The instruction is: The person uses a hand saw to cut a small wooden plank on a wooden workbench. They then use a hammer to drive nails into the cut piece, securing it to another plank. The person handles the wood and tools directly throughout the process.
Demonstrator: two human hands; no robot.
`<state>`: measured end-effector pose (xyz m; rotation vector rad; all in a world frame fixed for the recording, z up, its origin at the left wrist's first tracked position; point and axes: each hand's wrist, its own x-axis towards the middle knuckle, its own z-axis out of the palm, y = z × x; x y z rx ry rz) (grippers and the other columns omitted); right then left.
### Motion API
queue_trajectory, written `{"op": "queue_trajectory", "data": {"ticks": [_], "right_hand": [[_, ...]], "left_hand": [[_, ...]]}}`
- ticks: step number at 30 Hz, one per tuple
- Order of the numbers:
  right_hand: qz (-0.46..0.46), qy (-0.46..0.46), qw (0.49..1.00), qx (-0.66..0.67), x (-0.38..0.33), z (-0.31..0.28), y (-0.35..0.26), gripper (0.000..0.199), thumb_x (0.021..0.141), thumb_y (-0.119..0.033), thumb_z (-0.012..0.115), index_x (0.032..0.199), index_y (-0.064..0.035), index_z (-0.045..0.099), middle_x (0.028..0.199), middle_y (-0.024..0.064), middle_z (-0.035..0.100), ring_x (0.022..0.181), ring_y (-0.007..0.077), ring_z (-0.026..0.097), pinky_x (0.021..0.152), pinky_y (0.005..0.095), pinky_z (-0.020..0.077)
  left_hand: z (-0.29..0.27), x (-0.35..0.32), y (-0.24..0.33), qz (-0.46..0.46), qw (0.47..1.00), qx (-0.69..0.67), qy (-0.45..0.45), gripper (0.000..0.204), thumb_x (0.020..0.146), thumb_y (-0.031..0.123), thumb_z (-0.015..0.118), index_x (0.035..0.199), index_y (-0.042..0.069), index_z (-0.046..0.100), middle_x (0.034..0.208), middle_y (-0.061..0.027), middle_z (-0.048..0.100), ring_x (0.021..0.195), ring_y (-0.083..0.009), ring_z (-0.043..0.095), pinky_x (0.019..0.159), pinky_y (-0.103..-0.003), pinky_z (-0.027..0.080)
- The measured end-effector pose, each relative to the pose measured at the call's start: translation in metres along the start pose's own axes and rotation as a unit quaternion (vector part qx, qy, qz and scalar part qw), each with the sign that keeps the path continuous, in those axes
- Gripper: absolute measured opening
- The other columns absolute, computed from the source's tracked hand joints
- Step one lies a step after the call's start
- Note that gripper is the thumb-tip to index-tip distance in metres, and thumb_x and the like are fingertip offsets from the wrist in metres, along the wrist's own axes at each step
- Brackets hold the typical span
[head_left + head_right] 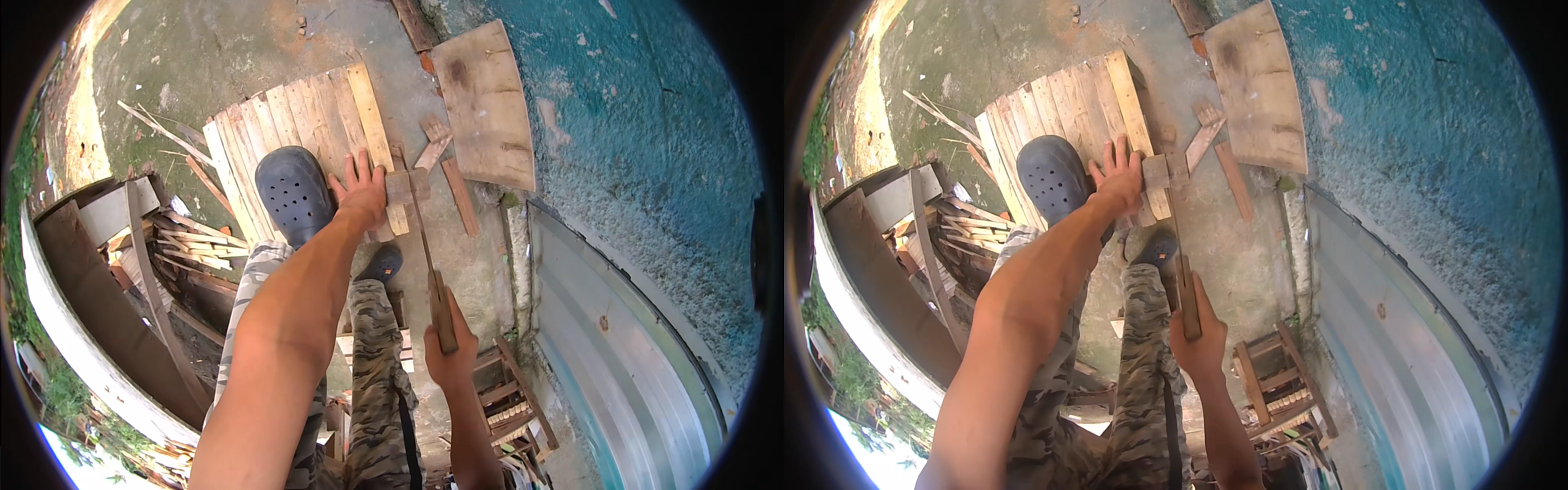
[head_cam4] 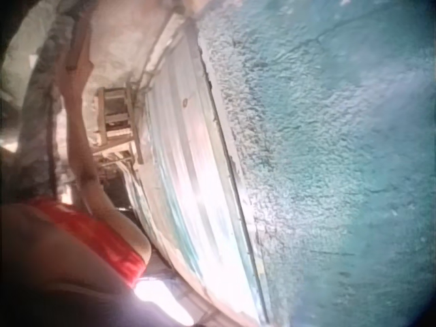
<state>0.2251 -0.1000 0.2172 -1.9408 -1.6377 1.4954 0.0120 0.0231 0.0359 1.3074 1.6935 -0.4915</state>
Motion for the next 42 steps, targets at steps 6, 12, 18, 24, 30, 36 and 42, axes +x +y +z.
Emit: {"op": "queue_trajectory", "data": {"ticks": [6,12,18,24,30,36,42], "right_hand": [[0.022,0.007,0.999,-0.026,0.008,0.002,-0.01,0.065,0.086,0.002,0.059,0.15,0.0017,0.048,0.084,0.0126,0.072,0.065,0.0118,0.066,0.064,0.0247,0.0531],[-0.062,0.062,0.994,0.068,0.18,0.087,0.049,0.062,0.088,0.0,0.057,0.15,-0.0039,0.051,0.081,0.0054,0.063,0.065,0.0076,0.053,0.06,0.0257,0.0463],[0.041,0.001,0.999,-0.004,-0.019,-0.001,0.017,0.064,0.087,-0.002,0.061,0.15,-0.0009,0.048,0.088,0.0162,0.074,0.06,0.0141,0.066,0.06,0.0259,0.0504],[-0.085,0.046,0.995,-0.022,0.029,0.025,0.036,0.061,0.087,0.0,0.06,0.148,0.0016,0.051,0.081,0.0086,0.071,0.06,0.0059,0.06,0.058,0.0221,0.0466],[-0.074,0.049,0.99,0.107,0.109,0.069,0.088,0.06,0.088,0.0,0.059,0.148,0.001,0.051,0.071,0.0049,0.06,0.058,0.0064,0.053,0.057,0.0232,0.0454],[0.031,0.019,0.999,0.001,-0.02,0.013,0.034,0.062,0.087,-0.003,0.06,0.148,0.0012,0.05,0.094,0.0165,0.075,0.069,0.0187,0.073,0.065,0.0261,0.054],[-0.105,0.075,0.991,0.022,0.035,0.02,0.012,0.062,0.085,0.0,0.057,0.146,0.0018,0.052,0.098,0.0189,0.075,0.067,0.0139,0.07,0.062,0.0275,0.054]], "left_hand": [[-0.004,0.014,-0.002,-0.006,1.0,0.01,0.005,0.092,0.074,0.007,0.075,0.154,0.01,0.028,0.17,-0.0227,-0.005,0.156,-0.0482,-0.006,0.117,-0.076,0.011],[-0.006,0.013,-0.001,-0.011,1.0,0.007,-0.001,0.095,0.074,0.009,0.078,0.154,0.009,0.027,0.17,-0.0224,-0.006,0.156,-0.0472,-0.006,0.117,-0.075,0.013],[-0.006,0.011,0.0,-0.01,1.0,0.009,-0.006,0.093,0.076,0.007,0.075,0.155,0.009,0.026,0.169,-0.0233,-0.006,0.156,-0.0485,-0.006,0.116,-0.076,0.013],[-0.003,0.017,-0.003,-0.003,1.0,0.01,0.007,0.093,0.074,0.005,0.076,0.153,0.009,0.028,0.169,-0.0241,-0.004,0.155,-0.0496,-0.004,0.116,-0.076,0.014],[0.004,0.014,-0.003,-0.012,0.999,0.036,0.036,0.091,0.071,0.006,0.077,0.15,0.009,0.032,0.169,-0.0228,-0.001,0.155,-0.0502,0.001,0.115,-0.076,0.017],[0.002,0.009,-0.001,-0.011,0.999,0.028,0.045,0.088,0.075,0.006,0.073,0.151,0.008,0.031,0.169,-0.0237,0.001,0.155,-0.0512,0.001,0.115,-0.076,0.016],[-0.007,0.011,-0.004,0.0,0.999,0.019,0.034,0.085,0.077,0.005,0.071,0.152,0.006,0.031,0.168,-0.0249,0.002,0.154,-0.0524,0.0,0.116,-0.077,0.014]]}}
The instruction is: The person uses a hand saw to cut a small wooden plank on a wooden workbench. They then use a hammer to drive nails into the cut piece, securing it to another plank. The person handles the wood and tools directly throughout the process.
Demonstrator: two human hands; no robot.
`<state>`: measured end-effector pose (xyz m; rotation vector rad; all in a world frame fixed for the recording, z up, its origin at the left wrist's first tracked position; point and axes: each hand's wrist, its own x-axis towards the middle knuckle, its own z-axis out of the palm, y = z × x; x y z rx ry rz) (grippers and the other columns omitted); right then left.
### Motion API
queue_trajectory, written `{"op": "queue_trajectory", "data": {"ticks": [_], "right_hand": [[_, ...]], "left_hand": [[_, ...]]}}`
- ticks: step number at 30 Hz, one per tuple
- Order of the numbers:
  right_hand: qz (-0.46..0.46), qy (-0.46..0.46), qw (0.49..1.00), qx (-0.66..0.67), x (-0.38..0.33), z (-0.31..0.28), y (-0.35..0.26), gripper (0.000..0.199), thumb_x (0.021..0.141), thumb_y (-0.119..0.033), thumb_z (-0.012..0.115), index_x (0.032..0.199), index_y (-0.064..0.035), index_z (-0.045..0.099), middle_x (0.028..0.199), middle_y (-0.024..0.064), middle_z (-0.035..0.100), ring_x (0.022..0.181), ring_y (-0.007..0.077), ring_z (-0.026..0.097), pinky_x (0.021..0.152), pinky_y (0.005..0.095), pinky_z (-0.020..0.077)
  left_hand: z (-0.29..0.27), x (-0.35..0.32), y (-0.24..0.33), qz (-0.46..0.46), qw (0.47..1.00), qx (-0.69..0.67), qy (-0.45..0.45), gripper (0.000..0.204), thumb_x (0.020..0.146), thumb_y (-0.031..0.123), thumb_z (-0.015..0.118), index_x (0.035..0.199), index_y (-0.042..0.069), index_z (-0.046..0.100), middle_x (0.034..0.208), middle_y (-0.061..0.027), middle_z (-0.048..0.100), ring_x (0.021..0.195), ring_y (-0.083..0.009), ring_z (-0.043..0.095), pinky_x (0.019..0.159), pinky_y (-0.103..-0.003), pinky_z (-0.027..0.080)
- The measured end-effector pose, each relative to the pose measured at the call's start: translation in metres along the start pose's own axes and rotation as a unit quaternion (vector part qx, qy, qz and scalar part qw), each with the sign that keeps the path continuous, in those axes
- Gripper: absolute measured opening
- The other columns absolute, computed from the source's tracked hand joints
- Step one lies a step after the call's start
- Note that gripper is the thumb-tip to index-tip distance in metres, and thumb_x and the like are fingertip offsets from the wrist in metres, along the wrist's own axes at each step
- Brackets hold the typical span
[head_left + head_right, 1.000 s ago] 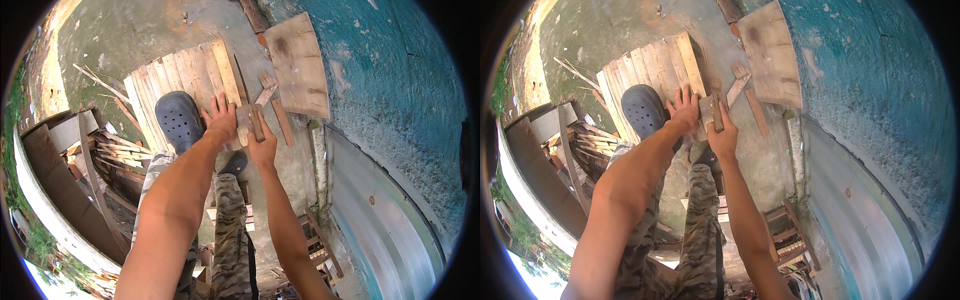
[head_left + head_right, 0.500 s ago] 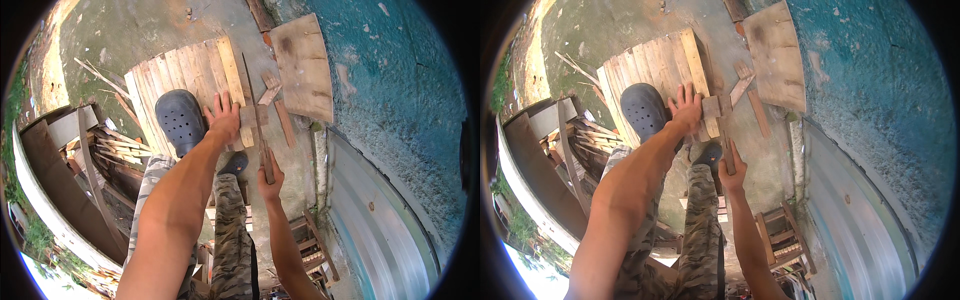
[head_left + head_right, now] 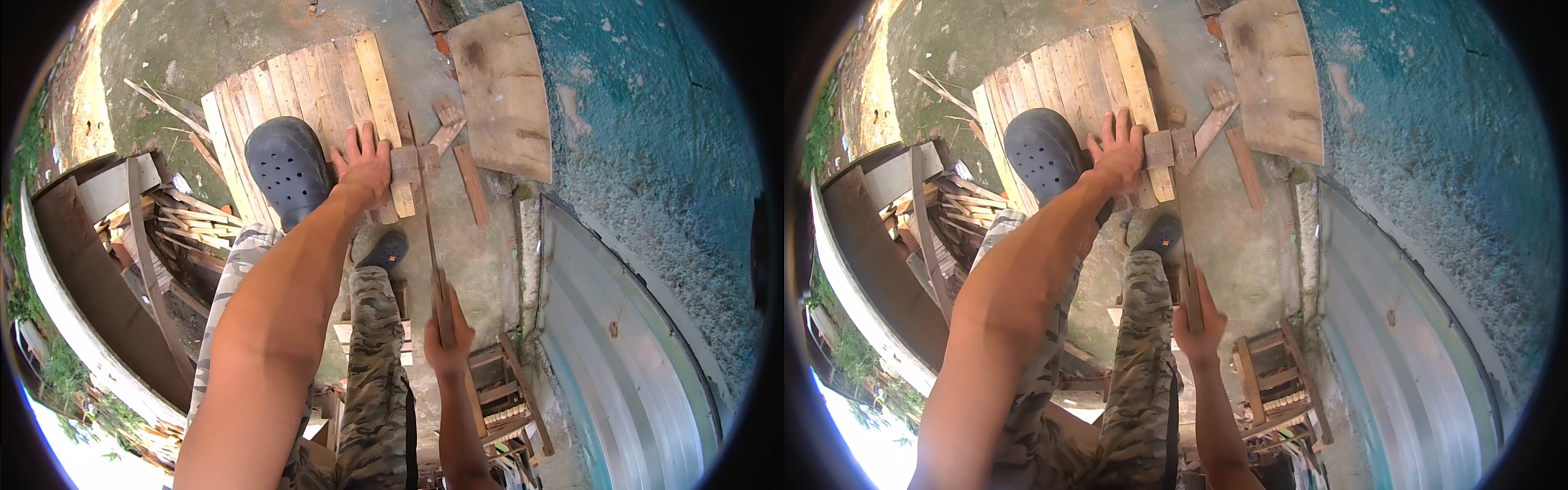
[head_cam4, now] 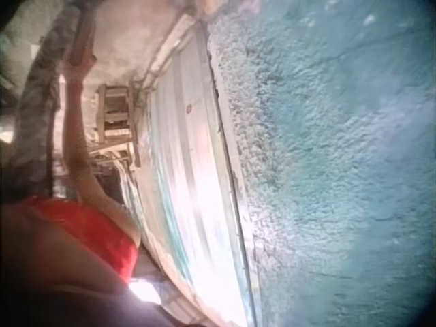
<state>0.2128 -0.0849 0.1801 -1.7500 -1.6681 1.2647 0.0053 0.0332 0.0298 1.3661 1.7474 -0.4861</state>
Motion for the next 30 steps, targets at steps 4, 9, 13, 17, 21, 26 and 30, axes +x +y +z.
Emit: {"op": "queue_trajectory", "data": {"ticks": [4,9,13,17,21,26,30], "right_hand": [[-0.007,0.021,0.995,0.096,0.108,0.084,0.075,0.062,0.084,-0.002,0.059,0.145,-0.0023,0.055,0.072,0.0103,0.06,0.065,0.0115,0.054,0.063,0.0286,0.0498],[0.092,-0.02,0.992,0.086,0.005,0.029,0.069,0.061,0.087,-0.003,0.059,0.148,-0.0016,0.052,0.074,0.009,0.065,0.063,0.0091,0.059,0.062,0.0265,0.0506],[0.119,-0.075,0.988,-0.059,-0.086,-0.045,0.002,0.066,0.086,-0.002,0.061,0.15,0.0001,0.048,0.079,0.0125,0.072,0.064,0.0166,0.071,0.062,0.0262,0.0529],[0.016,-0.023,0.997,-0.068,-0.022,-0.005,0.018,0.063,0.086,0.0,0.06,0.148,0.001,0.051,0.071,0.0084,0.067,0.059,0.0102,0.063,0.058,0.0248,0.0497],[0.044,-0.015,0.997,0.063,0.062,0.064,0.078,0.061,0.088,0.003,0.057,0.149,0.0003,0.051,0.072,0.0017,0.063,0.059,0.005,0.055,0.058,0.0232,0.0476],[0.143,-0.018,0.983,0.116,0.045,0.06,0.065,0.06,0.092,0.003,0.055,0.151,-0.0014,0.049,0.094,0.0062,0.07,0.07,0.0054,0.059,0.062,0.0226,0.0497],[0.184,-0.003,0.971,0.152,0.031,0.065,0.035,0.06,0.092,0.004,0.054,0.152,-0.002,0.047,0.111,0.0099,0.07,0.076,0.0064,0.061,0.065,0.0227,0.0507]], "left_hand": [[0.003,-0.003,0.007,-0.011,1.0,-0.004,0.009,0.085,0.076,0.004,0.071,0.151,0.006,0.031,0.168,-0.0248,0.001,0.154,-0.0526,-0.001,0.116,-0.077,0.014],[0.003,-0.005,0.006,-0.016,1.0,-0.008,-0.01,0.086,0.076,0.004,0.073,0.151,0.005,0.03,0.169,-0.0243,-0.001,0.154,-0.0531,-0.002,0.115,-0.078,0.014],[0.002,-0.005,0.003,0.0,0.999,-0.027,-0.023,0.085,0.075,0.004,0.074,0.149,0.004,0.032,0.169,-0.0244,0.0,0.154,-0.0528,-0.002,0.115,-0.077,0.015],[0.002,-0.001,0.001,0.004,0.999,-0.038,0.005,0.082,0.076,0.004,0.074,0.147,0.003,0.034,0.169,-0.0247,0.002,0.154,-0.0529,-0.002,0.115,-0.077,0.014],[0.0,0.0,0.0,0.009,0.999,-0.034,0.009,0.079,0.078,0.005,0.073,0.147,0.003,0.034,0.169,-0.0255,0.001,0.154,-0.0533,-0.004,0.115,-0.078,0.012],[0.006,-0.008,-0.002,0.03,0.999,-0.008,-0.039,0.075,0.08,0.009,0.073,0.145,0.003,0.035,0.169,-0.0254,-0.003,0.155,-0.0511,-0.004,0.116,-0.077,0.01],[0.016,-0.018,-0.002,0.048,0.998,0.021,-0.02,0.087,0.069,0.011,0.083,0.144,0.008,0.039,0.169,-0.0249,-0.001,0.157,-0.0471,0.0,0.117,-0.075,0.015]]}}
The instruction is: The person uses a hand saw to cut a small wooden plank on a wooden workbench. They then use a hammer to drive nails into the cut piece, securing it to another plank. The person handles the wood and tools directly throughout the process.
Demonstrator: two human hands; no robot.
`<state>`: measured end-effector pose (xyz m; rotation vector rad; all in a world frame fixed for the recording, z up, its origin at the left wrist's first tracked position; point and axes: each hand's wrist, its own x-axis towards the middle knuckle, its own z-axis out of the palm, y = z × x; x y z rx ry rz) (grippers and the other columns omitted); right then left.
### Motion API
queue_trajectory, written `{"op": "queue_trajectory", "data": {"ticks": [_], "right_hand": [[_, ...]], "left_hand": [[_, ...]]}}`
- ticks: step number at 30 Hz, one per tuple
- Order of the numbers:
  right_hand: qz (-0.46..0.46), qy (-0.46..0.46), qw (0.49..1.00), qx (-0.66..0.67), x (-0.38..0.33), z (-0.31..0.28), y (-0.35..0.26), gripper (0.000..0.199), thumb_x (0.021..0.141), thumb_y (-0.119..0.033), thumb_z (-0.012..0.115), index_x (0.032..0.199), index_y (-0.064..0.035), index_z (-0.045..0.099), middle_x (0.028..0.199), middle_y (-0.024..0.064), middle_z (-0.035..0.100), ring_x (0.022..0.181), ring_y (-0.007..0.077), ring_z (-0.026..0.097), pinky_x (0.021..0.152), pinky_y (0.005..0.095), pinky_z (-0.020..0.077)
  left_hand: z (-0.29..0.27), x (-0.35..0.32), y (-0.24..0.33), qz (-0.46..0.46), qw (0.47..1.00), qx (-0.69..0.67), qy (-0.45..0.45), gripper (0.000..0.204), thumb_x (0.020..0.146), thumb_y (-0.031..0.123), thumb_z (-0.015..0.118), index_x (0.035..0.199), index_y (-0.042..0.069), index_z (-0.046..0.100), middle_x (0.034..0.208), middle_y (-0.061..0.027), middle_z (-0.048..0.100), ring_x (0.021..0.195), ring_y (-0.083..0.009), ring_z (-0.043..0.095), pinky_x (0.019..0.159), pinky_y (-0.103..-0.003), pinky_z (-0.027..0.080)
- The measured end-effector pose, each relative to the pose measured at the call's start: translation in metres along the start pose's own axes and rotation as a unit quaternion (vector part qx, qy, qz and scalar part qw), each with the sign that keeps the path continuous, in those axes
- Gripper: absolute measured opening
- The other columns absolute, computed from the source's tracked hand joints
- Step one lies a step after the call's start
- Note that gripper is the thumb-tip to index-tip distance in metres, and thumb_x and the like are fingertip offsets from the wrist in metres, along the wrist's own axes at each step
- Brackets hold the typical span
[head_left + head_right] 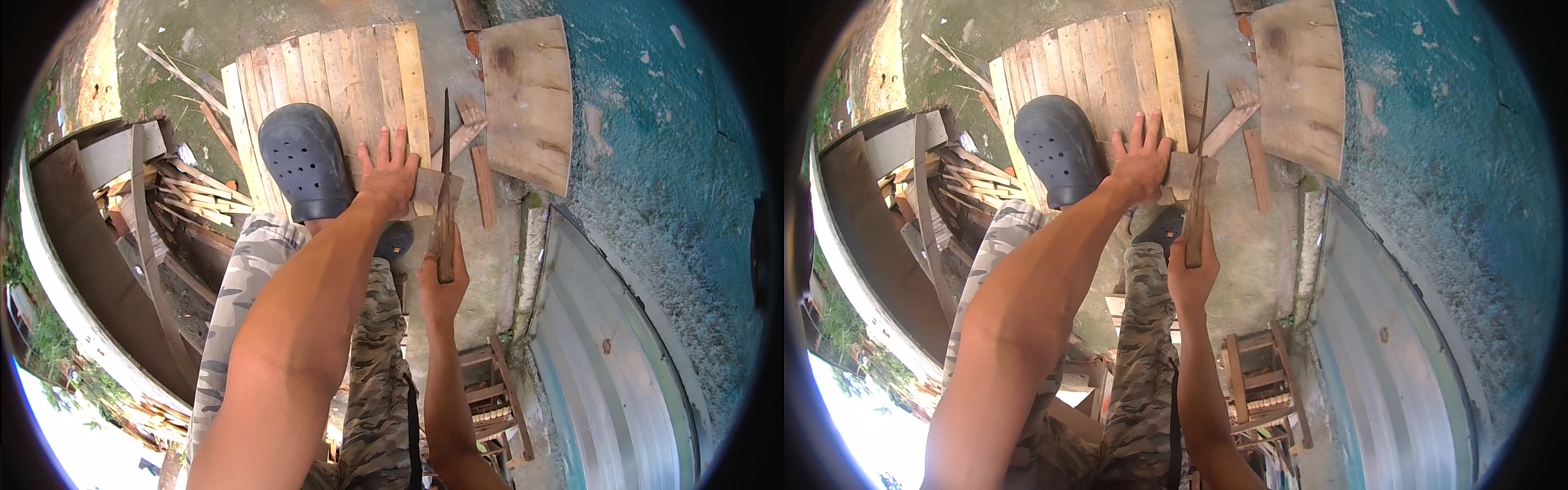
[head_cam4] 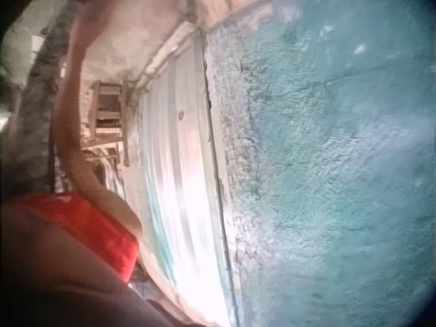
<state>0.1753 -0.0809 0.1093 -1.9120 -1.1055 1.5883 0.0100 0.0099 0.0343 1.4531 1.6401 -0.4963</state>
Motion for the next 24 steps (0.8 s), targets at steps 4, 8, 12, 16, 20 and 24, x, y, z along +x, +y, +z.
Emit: {"op": "queue_trajectory", "data": {"ticks": [4,8,12,16,20,24], "right_hand": [[0.032,0.016,0.999,-0.036,0.015,0.005,-0.006,0.062,0.091,0.005,0.054,0.152,-0.0011,0.047,0.108,0.008,0.07,0.077,0.0066,0.061,0.066,0.0226,0.0504],[-0.007,0.008,1.0,-0.005,0.026,0.002,-0.008,0.061,0.09,0.006,0.054,0.151,0.0011,0.048,0.102,0.0066,0.069,0.077,0.0067,0.061,0.068,0.0228,0.0507],[-0.033,0.018,0.999,-0.011,0.024,0.004,-0.012,0.06,0.092,0.004,0.055,0.151,-0.0046,0.05,0.087,0.0012,0.065,0.063,0.0059,0.054,0.056,0.0238,0.0456],[0.004,0.012,1.0,0.01,0.023,0.003,-0.012,0.063,0.089,0.006,0.054,0.152,-0.0004,0.048,0.095,0.0063,0.069,0.073,0.008,0.062,0.066,0.0257,0.0538],[-0.006,0.01,1.0,0.006,0.023,0.002,-0.007,0.062,0.091,0.004,0.055,0.152,-0.0032,0.048,0.086,0.0032,0.066,0.066,0.0068,0.058,0.059,0.0256,0.05],[-0.047,0.018,0.999,0.003,0.019,0.003,-0.002,0.06,0.093,0.003,0.056,0.152,-0.0077,0.05,0.08,-0.0021,0.062,0.06,0.0044,0.052,0.052,0.0234,0.0433]], "left_hand": [[0.001,0.006,-0.004,0.018,0.999,-0.024,0.038,0.067,0.076,0.013,0.077,0.135,0.005,0.047,0.17,-0.0233,0.003,0.157,-0.0457,0.0,0.116,-0.076,0.01],[0.001,0.007,-0.007,0.015,0.997,-0.031,0.067,0.067,0.075,0.012,0.078,0.135,0.005,0.047,0.17,-0.0235,0.003,0.158,-0.0437,0.001,0.118,-0.073,0.011],[0.009,-0.006,-0.012,0.033,0.992,-0.029,0.117,0.068,0.073,0.012,0.078,0.134,0.006,0.049,0.17,-0.0229,0.004,0.159,-0.0392,0.002,0.12,-0.069,0.013],[0.018,-0.01,-0.012,0.053,0.985,-0.017,0.161,0.079,0.068,0.013,0.082,0.139,0.008,0.047,0.169,-0.0207,0.01,0.157,-0.0357,0.014,0.119,-0.063,0.022],[0.023,-0.009,-0.014,0.073,0.979,-0.025,0.187,0.081,0.068,0.014,0.082,0.141,0.01,0.047,0.158,-0.0166,0.029,0.145,-0.0331,0.032,0.113,-0.053,0.03],[0.023,-0.012,-0.013,0.077,0.975,-0.023,0.205,0.083,0.067,0.014,0.084,0.141,0.01,0.047,0.139,-0.0139,0.045,0.132,-0.0318,0.043,0.109,-0.048,0.034]]}}
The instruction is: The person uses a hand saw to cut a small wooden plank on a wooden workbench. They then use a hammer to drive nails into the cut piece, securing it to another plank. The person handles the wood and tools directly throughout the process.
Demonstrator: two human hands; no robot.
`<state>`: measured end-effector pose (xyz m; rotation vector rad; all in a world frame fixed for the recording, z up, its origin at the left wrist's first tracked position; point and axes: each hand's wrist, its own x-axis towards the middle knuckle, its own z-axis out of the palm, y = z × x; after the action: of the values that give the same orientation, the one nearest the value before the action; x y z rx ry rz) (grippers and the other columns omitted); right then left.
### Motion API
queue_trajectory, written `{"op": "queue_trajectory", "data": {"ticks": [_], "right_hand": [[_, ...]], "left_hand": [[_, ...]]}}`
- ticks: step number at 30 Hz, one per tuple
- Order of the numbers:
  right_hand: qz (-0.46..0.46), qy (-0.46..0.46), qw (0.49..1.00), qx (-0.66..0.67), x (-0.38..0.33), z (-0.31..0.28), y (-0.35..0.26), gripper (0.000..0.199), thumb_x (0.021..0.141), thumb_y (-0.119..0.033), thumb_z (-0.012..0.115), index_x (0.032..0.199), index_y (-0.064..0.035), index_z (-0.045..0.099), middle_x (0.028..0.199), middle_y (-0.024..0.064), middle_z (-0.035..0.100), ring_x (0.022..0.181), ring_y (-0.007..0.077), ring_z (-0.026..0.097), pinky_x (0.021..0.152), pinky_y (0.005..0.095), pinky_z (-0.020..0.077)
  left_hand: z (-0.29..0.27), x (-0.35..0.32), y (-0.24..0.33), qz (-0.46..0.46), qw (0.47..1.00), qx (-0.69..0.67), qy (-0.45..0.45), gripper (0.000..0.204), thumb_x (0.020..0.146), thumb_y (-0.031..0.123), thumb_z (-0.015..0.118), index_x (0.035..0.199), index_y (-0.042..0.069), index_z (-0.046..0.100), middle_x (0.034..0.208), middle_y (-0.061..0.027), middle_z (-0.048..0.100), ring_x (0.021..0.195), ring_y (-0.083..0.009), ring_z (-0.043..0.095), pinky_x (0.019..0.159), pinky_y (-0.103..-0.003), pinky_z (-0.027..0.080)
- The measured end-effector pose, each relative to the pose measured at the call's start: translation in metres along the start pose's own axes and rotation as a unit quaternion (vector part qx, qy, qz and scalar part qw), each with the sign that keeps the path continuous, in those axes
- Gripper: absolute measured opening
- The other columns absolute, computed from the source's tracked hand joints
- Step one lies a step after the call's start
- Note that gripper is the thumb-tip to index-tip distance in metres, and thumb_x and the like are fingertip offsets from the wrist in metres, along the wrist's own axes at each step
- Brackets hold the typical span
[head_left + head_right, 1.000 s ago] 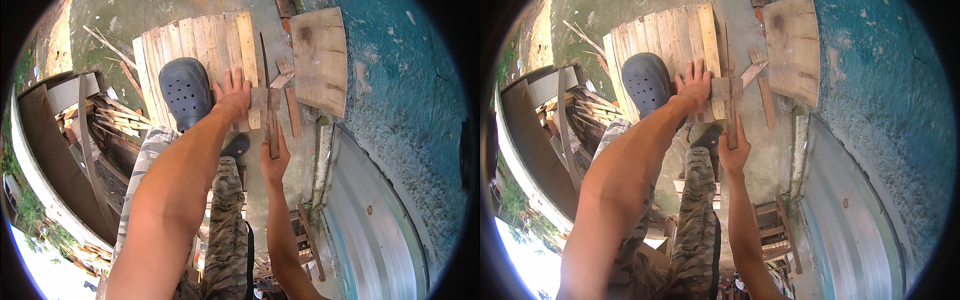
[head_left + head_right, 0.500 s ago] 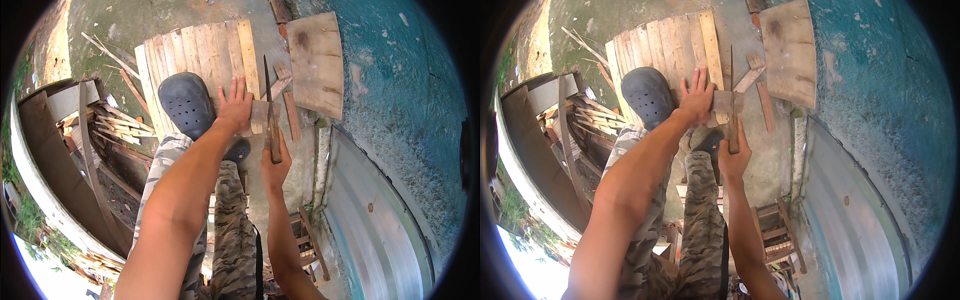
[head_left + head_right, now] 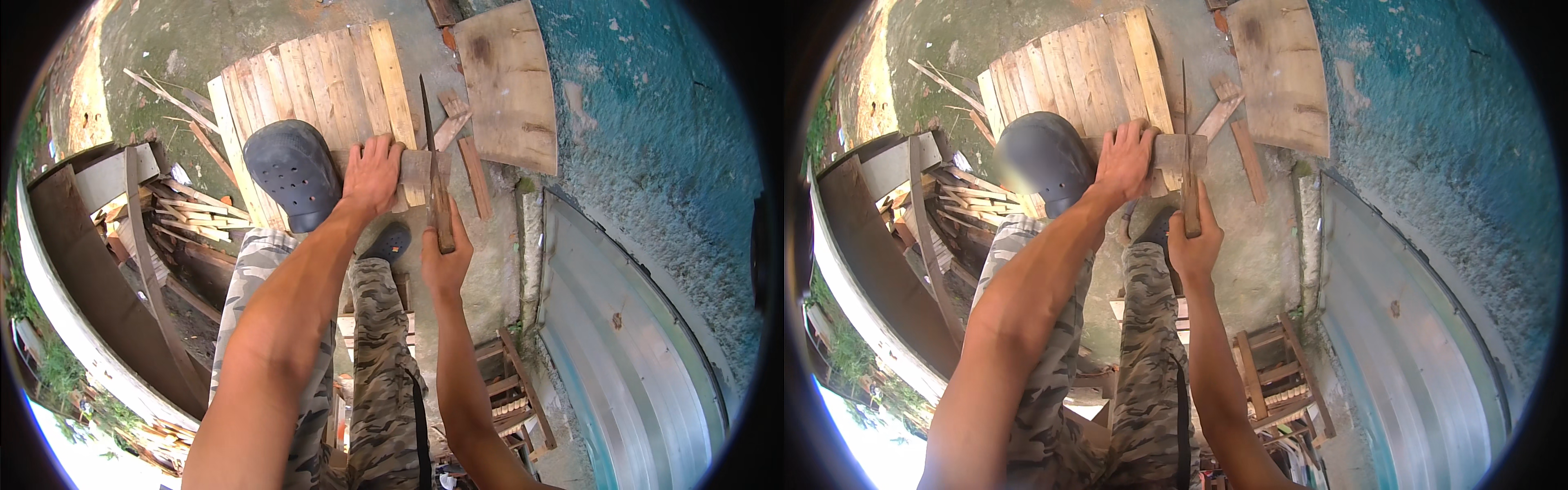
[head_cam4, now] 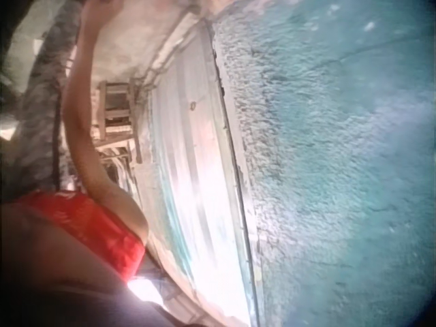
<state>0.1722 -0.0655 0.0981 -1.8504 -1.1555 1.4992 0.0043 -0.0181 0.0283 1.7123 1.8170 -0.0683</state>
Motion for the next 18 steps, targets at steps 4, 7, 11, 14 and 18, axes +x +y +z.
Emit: {"op": "queue_trajectory", "data": {"ticks": [4,7,11,14,18], "right_hand": [[-0.098,0.008,0.989,-0.113,0.004,0.001,-0.002,0.061,0.091,0.003,0.057,0.151,-0.0057,0.051,0.086,-0.0021,0.065,0.066,0.0037,0.053,0.059,0.0224,0.0457],[-0.083,-0.035,0.994,-0.059,0.017,0.002,-0.009,0.062,0.089,0.003,0.058,0.15,-0.0042,0.052,0.096,0.0001,0.068,0.074,0.0046,0.055,0.066,0.0221,0.0475],[-0.028,-0.067,0.997,-0.04,0.032,-0.001,-0.018,0.061,0.09,0.003,0.057,0.15,-0.0039,0.051,0.113,0.0042,0.07,0.086,0.0067,0.059,0.076,0.0226,0.0496],[-0.024,-0.082,0.995,-0.047,0.035,-0.003,-0.026,0.061,0.09,0.002,0.057,0.15,-0.0038,0.051,0.12,0.0068,0.07,0.092,0.0081,0.062,0.08,0.0238,0.051],[-0.012,-0.072,0.994,-0.077,0.038,0.0,-0.04,0.06,0.09,0.001,0.057,0.15,-0.0036,0.051,0.116,0.0083,0.071,0.087,0.0098,0.063,0.077,0.0255,0.0518]], "left_hand": [[-0.003,-0.003,0.0,-0.017,0.997,-0.014,0.079,0.082,0.067,0.014,0.084,0.141,0.01,0.048,0.132,-0.0129,0.048,0.127,-0.0318,0.046,0.106,-0.045,0.036],[-0.004,0.004,-0.003,-0.049,0.997,0.003,0.053,0.077,0.069,0.017,0.082,0.14,0.011,0.051,0.129,-0.0106,0.051,0.127,-0.0297,0.046,0.103,-0.045,0.036],[0.001,0.011,-0.005,-0.059,0.996,0.026,0.062,0.07,0.075,0.02,0.078,0.139,0.009,0.052,0.132,-0.0126,0.051,0.125,-0.0305,0.046,0.104,-0.046,0.035],[-0.001,0.017,-0.009,-0.069,0.994,-0.058,0.066,0.061,0.082,0.025,0.073,0.137,0.008,0.054,0.133,-0.015,0.05,0.126,-0.0319,0.046,0.105,-0.046,0.035],[-0.004,0.043,-0.018,-0.175,0.966,-0.136,0.135,0.049,0.092,0.038,0.061,0.13,0.008,0.059,0.134,-0.0167,0.051,0.132,-0.0338,0.043,0.109,-0.05,0.031]]}}
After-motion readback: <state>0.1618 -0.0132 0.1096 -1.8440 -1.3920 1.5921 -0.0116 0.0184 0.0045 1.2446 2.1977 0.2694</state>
